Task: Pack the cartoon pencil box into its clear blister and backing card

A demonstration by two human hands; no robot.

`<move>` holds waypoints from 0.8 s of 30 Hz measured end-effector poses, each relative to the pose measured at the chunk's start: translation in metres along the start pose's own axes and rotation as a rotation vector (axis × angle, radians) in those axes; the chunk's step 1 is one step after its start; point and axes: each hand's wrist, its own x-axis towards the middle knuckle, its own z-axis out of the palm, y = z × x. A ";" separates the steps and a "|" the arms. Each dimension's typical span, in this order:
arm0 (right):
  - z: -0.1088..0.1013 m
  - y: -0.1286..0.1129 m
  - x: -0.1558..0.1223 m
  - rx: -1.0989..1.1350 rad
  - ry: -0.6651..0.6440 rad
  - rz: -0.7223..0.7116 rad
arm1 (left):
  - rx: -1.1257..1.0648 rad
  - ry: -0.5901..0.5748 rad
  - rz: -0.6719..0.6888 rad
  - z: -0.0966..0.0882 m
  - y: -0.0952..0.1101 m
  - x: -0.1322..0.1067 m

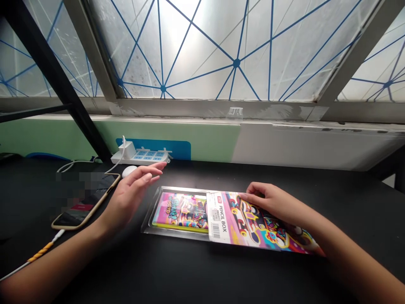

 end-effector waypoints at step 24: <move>0.073 -0.170 0.050 -0.312 -0.129 -0.379 | -0.202 0.054 0.088 0.018 -0.027 -0.009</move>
